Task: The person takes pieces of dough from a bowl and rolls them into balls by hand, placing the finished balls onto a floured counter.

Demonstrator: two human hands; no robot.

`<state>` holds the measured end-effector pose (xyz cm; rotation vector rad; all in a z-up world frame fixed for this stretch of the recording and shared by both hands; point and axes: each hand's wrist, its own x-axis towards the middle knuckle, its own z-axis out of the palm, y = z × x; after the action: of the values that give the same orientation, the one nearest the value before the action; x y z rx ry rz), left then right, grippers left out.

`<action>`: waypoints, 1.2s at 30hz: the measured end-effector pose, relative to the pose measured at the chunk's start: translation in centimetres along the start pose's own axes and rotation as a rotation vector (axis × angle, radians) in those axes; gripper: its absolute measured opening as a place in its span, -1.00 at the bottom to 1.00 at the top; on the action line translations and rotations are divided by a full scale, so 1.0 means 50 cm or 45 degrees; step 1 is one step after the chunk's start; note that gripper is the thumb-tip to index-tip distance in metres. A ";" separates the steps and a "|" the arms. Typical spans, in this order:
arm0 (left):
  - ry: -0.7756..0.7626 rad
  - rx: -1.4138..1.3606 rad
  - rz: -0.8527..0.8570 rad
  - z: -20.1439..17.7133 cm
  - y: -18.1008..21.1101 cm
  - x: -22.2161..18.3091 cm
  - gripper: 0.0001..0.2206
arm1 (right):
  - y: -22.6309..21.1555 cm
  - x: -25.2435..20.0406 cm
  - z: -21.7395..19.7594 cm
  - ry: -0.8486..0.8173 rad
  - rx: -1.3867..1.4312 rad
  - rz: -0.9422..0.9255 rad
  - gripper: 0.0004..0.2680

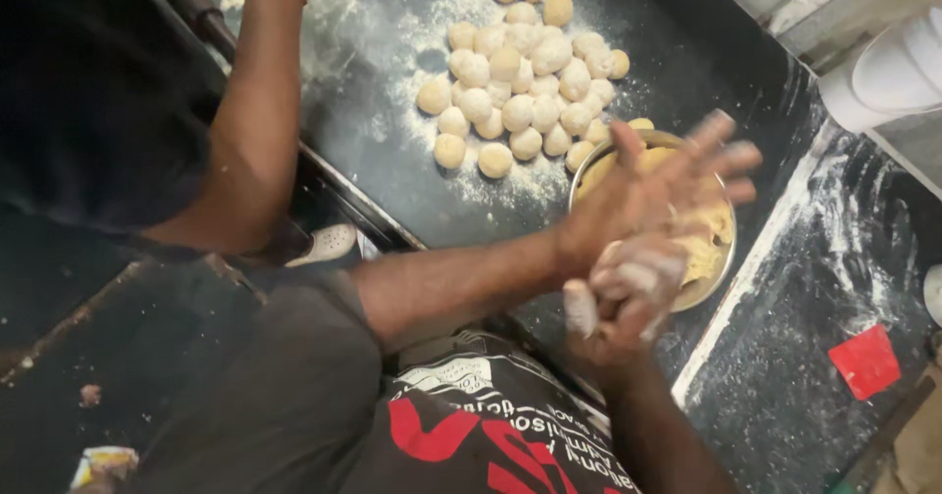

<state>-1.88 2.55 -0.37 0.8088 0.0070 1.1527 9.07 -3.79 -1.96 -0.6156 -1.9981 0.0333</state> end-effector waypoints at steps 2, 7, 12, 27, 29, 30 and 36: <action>0.039 -0.050 0.008 -0.006 -0.004 -0.007 0.04 | 0.040 0.021 -0.013 -0.065 -0.067 -0.055 -0.82; 0.061 -0.186 -0.161 -0.009 -0.084 -0.043 0.00 | 0.028 0.004 -0.024 -0.030 -0.183 0.194 -0.84; 0.012 -0.511 0.083 -0.070 -0.031 -0.034 -0.03 | 0.002 -0.022 0.004 -0.314 -0.154 -0.111 -0.84; 0.653 0.461 -0.399 -0.144 -0.123 -0.141 -0.72 | 0.165 0.104 -0.005 0.089 -0.118 0.198 -0.93; 0.796 0.651 -0.260 -0.172 -0.101 -0.154 -0.71 | 0.169 0.073 -0.027 0.094 -0.072 0.338 -0.98; 0.836 0.691 -0.197 -0.180 -0.102 -0.163 -0.72 | 0.179 0.048 -0.042 0.096 -0.051 0.421 -0.95; 0.899 0.914 0.177 -0.247 -0.061 -0.126 -0.75 | 0.245 -0.051 -0.146 0.057 -0.069 0.607 -0.92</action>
<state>-7.13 3.91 -13.47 0.9854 1.0099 1.5420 21.10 4.09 -3.84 -1.1056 -1.7744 0.2517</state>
